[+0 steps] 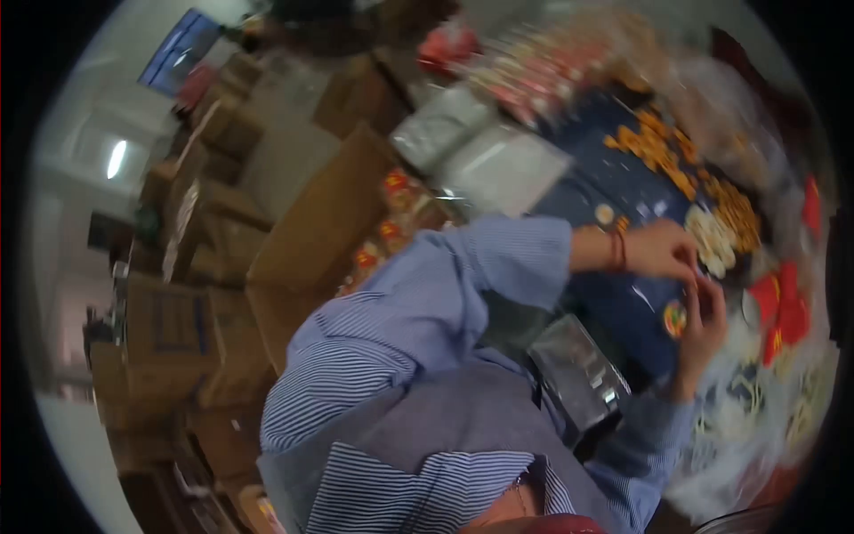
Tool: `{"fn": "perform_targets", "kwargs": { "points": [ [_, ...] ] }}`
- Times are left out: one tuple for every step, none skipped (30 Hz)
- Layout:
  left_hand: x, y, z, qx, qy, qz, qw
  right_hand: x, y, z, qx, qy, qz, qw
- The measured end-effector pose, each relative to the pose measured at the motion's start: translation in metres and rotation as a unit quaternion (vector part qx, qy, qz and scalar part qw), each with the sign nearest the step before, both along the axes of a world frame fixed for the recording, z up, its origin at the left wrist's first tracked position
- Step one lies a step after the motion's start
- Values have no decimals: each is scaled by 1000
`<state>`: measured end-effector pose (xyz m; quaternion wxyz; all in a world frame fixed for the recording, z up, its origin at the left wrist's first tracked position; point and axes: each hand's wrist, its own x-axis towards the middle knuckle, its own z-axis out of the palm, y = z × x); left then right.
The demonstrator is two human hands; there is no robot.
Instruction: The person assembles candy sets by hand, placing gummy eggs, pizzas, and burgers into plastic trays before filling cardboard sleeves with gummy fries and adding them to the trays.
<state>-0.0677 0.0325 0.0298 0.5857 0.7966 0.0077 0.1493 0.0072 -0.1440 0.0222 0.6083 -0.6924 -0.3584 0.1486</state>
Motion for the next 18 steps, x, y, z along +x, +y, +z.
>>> {"fn": "perform_targets", "kwargs": {
  "points": [
    [-6, -7, -7, 63, -38, 39, 997, 11, -7, -10, 1, -14, 25, 1000],
    [-12, -13, -13, 160, -5, 35, 986, 22, -17, -23, 22, 15, 23, 999],
    [-22, -24, -18, 246, 3, 27, 969, 32, -23, -32, 34, 45, 10, 998],
    [-28, -33, -24, 322, 9, 9, 947, 39, -23, -32, 40, 48, 16, 998],
    [-30, -39, -33, 319, 9, 4, 948, 50, -35, -32, 9, 5, -37, 999],
    [-34, -46, -46, 403, -59, -1, 913, 56, -50, -31, -29, -42, -95, 994],
    [-37, -60, -54, 473, -131, -8, 871, 60, -57, -25, -36, -59, -110, 992],
    [-35, -64, -62, 474, -95, -41, 874, 63, -65, -19, -18, -82, -103, 991],
    [-37, -68, -61, 499, -74, -45, 862, 62, -73, -10, -13, -107, -105, 989],
    [-36, -72, -59, 478, -54, -49, 875, 59, -79, -1, -8, -89, -138, 986],
    [-35, -70, -60, 466, -59, -64, 881, 56, -82, 6, 12, -99, -182, 978],
    [-38, -69, -57, 429, -68, -51, 899, 55, -86, 10, 17, -67, -209, 975],
    [-38, -66, -60, 412, -70, -68, 906, 53, -87, 16, -21, -105, -254, 961],
    [-41, -67, -65, 430, -58, -50, 900, 54, -87, 12, 13, -98, -248, 964],
    [-42, -66, -65, 432, -57, -56, 898, 56, -85, 7, -5, -130, -211, 969],
    [-43, -65, -64, 438, -48, -56, 896, 49, -75, 11, -45, -212, -184, 959],
    [-43, -65, -66, 436, -46, -58, 897, 44, -63, 5, -69, -201, -145, 966],
    [-44, -66, -68, 437, -39, -55, 897, 41, -53, -4, -88, -188, -100, 973]
  ]
}}
